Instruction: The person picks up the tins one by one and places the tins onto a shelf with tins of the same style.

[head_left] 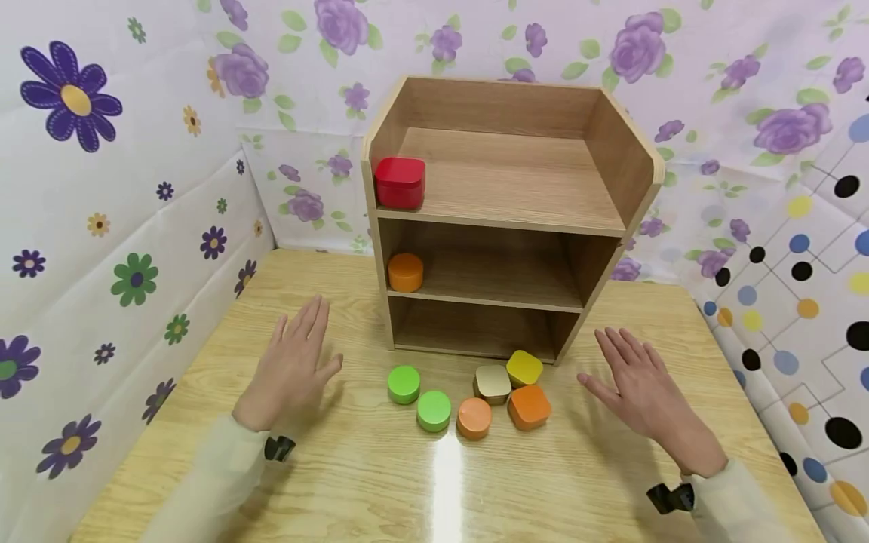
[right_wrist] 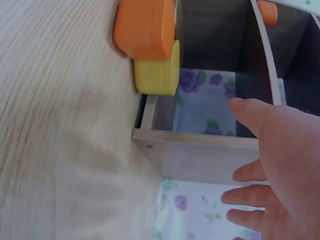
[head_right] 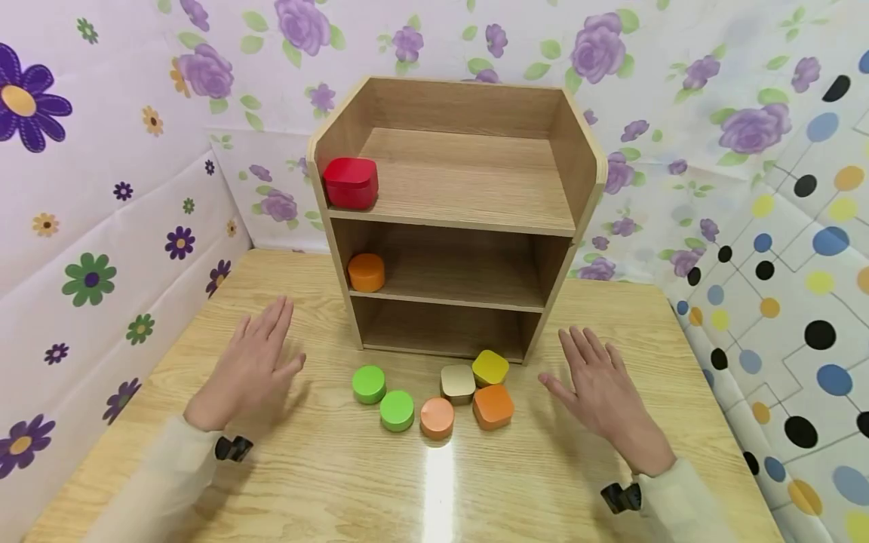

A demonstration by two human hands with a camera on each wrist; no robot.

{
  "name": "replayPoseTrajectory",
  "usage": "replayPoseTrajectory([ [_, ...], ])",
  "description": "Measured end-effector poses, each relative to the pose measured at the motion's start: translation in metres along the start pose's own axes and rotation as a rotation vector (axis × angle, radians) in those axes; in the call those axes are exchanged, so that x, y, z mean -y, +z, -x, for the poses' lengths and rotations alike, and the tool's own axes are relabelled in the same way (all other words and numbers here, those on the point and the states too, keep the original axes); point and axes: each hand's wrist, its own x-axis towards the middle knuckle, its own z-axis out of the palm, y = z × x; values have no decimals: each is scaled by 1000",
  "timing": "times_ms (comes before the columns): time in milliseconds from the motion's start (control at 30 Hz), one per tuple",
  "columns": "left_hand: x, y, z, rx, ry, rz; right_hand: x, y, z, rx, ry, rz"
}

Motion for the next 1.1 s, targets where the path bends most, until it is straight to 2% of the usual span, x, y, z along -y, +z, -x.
replayPoseTrajectory([
  [267, -8, -36, -12, -80, 100, -25, 10, -9, 2, -65, -139, 1],
  [467, -19, -63, -25, -135, 164, -21, 22, -16, 0, 5, -181, -40],
  [567, -24, -78, -32, -172, 197, -18, 26, -15, -3, 45, -232, -69],
  [833, -36, -120, -50, -291, 239, -34, 28, 8, -10, 132, -381, -148],
  [933, -41, -135, -56, -346, 250, -35, 27, 18, -12, 130, -430, -170],
  [1100, -50, -155, -67, -443, 290, -31, 25, 28, -14, 135, -459, -203],
])
